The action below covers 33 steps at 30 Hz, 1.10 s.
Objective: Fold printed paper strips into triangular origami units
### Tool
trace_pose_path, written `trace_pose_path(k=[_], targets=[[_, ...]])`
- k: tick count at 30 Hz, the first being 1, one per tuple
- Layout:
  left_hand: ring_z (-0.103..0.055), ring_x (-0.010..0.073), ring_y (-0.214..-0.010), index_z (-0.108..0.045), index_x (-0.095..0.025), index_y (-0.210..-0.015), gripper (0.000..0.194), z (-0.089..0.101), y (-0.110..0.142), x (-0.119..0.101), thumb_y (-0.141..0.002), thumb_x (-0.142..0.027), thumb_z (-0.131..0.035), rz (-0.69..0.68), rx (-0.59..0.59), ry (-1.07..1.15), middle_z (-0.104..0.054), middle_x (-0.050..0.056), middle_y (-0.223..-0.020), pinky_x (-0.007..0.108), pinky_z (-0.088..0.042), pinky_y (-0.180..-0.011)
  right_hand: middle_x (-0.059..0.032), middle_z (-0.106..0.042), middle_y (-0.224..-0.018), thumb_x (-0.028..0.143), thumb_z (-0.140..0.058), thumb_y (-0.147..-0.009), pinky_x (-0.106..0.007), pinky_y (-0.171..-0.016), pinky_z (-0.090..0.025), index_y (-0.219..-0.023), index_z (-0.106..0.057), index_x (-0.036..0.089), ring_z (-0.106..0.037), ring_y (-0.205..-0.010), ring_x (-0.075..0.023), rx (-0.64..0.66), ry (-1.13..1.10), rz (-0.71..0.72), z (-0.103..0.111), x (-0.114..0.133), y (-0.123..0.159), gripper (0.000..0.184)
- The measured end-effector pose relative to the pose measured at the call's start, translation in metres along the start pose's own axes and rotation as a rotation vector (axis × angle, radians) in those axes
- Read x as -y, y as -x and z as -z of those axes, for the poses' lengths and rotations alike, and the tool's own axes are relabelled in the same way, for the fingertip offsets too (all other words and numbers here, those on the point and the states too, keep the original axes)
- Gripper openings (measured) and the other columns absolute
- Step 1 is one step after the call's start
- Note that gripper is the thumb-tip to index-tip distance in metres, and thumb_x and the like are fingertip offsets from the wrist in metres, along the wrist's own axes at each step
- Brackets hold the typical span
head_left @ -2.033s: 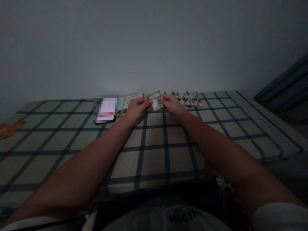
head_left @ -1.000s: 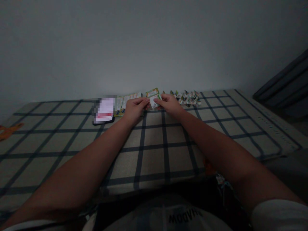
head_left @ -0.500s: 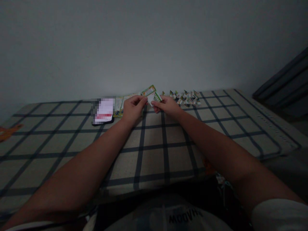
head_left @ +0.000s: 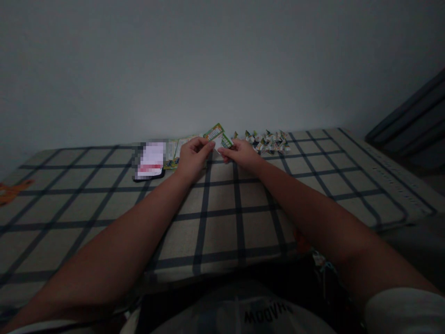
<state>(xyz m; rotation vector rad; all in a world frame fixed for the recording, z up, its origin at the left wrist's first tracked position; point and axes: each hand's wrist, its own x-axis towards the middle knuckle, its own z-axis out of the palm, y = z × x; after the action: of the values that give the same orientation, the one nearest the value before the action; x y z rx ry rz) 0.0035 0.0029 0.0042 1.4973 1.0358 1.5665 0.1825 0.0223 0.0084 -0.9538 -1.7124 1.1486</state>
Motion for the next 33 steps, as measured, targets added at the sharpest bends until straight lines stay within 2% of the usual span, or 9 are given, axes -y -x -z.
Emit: trace_pose_path(k=[3, 7, 13, 17, 20, 23, 26, 29, 33], targets=[[-0.048, 0.0119, -0.060, -0.062, -0.021, -0.065, 0.034, 0.000, -0.002, 0.004, -0.079, -0.042, -0.084, -0.015, -0.027, 0.024, -0.056, -0.003, -0.062, 0.027, -0.039, -0.061, -0.0011, -0.068, -0.068, 0.033, -0.081, -0.086, -0.025, -0.063, -0.056, -0.077, -0.064, 0.016, -0.064, -0.062, -0.0120, 0.012, -0.021, -0.023, 0.000, -0.002, -0.001, 0.026], [-0.048, 0.0108, -0.057, -0.065, -0.020, -0.067, 0.039, 0.000, -0.005, 0.011, -0.074, -0.051, -0.087, 0.021, 0.005, 0.101, -0.060, -0.002, -0.063, 0.026, -0.038, -0.057, -0.0029, -0.071, -0.070, 0.030, -0.081, -0.086, -0.025, -0.065, -0.058, -0.073, -0.063, 0.016, -0.067, -0.063, -0.0118, -0.040, -0.020, -0.024, 0.000, -0.003, -0.003, 0.026], [-0.049, 0.0071, -0.055, -0.067, -0.019, -0.071, 0.042, -0.003, -0.007, 0.012, -0.067, -0.052, -0.092, 0.105, 0.029, 0.240, -0.064, -0.001, -0.067, 0.021, -0.039, -0.053, -0.0024, -0.069, -0.068, 0.044, -0.083, -0.083, -0.027, -0.064, -0.059, -0.072, -0.062, 0.017, -0.066, -0.062, -0.0125, -0.067, -0.008, 0.014, -0.002, -0.007, -0.005, 0.036], [-0.049, 0.0063, -0.055, -0.069, -0.019, -0.072, 0.039, -0.003, -0.009, 0.011, -0.069, -0.050, -0.092, 0.116, 0.032, 0.257, -0.066, -0.002, -0.070, 0.020, -0.040, -0.052, 0.0004, -0.070, -0.073, 0.049, -0.083, -0.080, -0.025, -0.063, -0.057, -0.086, -0.064, 0.020, -0.067, -0.064, -0.0119, -0.085, -0.114, 0.067, -0.003, -0.009, -0.007, 0.035], [-0.049, 0.0059, -0.054, -0.070, -0.019, -0.073, 0.038, -0.002, -0.010, 0.011, -0.069, -0.049, -0.093, 0.124, 0.038, 0.269, -0.066, -0.002, -0.070, 0.020, -0.040, -0.051, -0.0003, -0.071, -0.084, 0.047, -0.083, -0.079, -0.025, -0.065, -0.058, -0.097, -0.064, 0.022, -0.071, -0.073, -0.0144, -0.109, -0.155, 0.093, -0.002, -0.010, -0.008, 0.037], [-0.051, 0.0055, -0.055, -0.073, -0.017, -0.078, 0.037, -0.001, -0.010, 0.012, -0.070, -0.048, -0.092, 0.154, 0.059, 0.278, -0.069, 0.000, -0.075, 0.020, -0.040, -0.051, -0.0029, -0.072, -0.090, 0.042, -0.079, -0.083, -0.028, -0.071, -0.058, -0.100, -0.066, 0.022, -0.071, -0.083, -0.0174, -0.115, -0.049, 0.168, 0.001, -0.010, -0.007, 0.029], [-0.054, 0.0065, -0.056, -0.073, -0.017, -0.082, 0.034, -0.001, -0.011, 0.013, -0.073, -0.045, -0.090, 0.187, 0.050, 0.280, -0.069, 0.000, -0.074, 0.020, -0.044, -0.054, -0.0064, -0.072, -0.102, 0.036, -0.076, -0.086, -0.031, -0.081, -0.056, -0.100, -0.073, 0.022, -0.067, -0.092, -0.0190, -0.108, 0.216, 0.347, 0.005, -0.007, -0.002, 0.020], [-0.063, 0.0101, -0.064, -0.071, -0.018, -0.080, 0.030, -0.003, -0.011, 0.012, -0.074, -0.042, -0.089, 0.218, 0.030, 0.304, -0.070, 0.000, -0.074, 0.021, -0.050, -0.061, -0.0077, -0.071, -0.100, 0.028, -0.073, -0.088, -0.034, -0.084, -0.053, -0.100, -0.075, 0.020, -0.064, -0.092, -0.0204, -0.062, 0.404, 0.477, 0.009, -0.004, 0.002, 0.014], [-0.073, 0.0177, -0.085, -0.071, -0.019, -0.085, 0.037, -0.004, -0.010, 0.003, -0.079, -0.054, -0.083, 0.258, 0.011, 0.380, -0.076, 0.006, -0.088, 0.027, -0.060, -0.073, -0.0078, -0.066, -0.103, 0.020, -0.069, -0.090, -0.035, -0.088, -0.052, -0.104, -0.076, 0.019, -0.062, -0.089, -0.0192, -0.042, 0.500, 0.485, 0.011, -0.005, 0.000, 0.016]])
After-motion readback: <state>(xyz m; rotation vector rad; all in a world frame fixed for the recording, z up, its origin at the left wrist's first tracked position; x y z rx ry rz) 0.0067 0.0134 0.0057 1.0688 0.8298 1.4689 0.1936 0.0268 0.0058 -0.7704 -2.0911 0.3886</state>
